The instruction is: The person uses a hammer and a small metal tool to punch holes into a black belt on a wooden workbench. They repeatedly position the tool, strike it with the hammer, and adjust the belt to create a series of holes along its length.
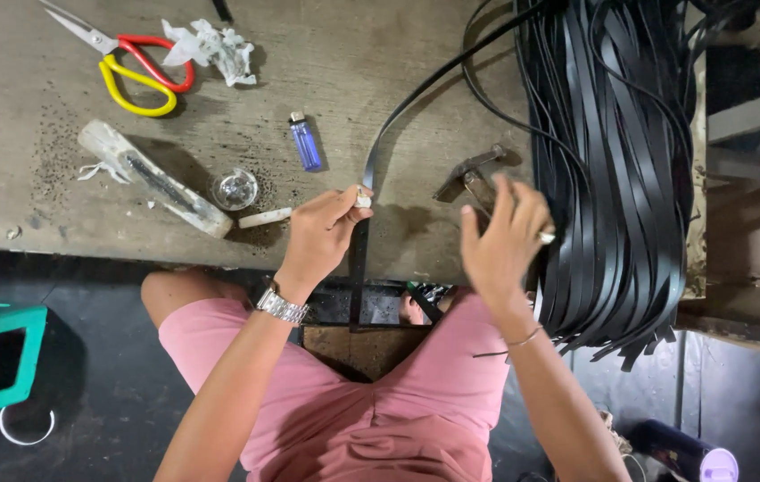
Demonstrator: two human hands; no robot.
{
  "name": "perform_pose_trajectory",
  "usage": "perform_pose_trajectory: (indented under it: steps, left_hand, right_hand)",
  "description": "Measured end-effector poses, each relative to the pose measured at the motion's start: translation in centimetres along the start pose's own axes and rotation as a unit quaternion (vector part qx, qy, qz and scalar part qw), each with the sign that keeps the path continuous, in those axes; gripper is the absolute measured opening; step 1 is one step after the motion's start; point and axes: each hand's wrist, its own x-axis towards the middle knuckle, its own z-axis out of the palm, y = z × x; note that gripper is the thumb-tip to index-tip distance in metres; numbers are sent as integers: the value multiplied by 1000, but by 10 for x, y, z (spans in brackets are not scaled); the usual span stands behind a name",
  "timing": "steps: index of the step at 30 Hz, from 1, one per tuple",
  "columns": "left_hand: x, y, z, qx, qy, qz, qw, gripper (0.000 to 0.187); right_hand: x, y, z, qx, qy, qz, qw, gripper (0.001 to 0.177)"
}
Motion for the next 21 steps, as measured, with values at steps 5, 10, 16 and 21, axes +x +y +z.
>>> perform_pose_trajectory:
  steps: [5,10,16,21]
  left_hand:
    - [6,10,-1,17,-10,35,999,20]
    - [3,3,1,-7,11,66,998,23]
    - [-3,-5,3,-52,-2,56,997,27]
    - [-8,-5,4,-11,-32,28,999,32]
  right_hand:
    - [-1,28,0,-72,-16,-60,995,34]
    - [17,2,-34,213,-195,109,951,50]
    - [17,-57,-90,306,-100,-35,946,33]
    - [42,-72,-122,277,-98,-70,953,32]
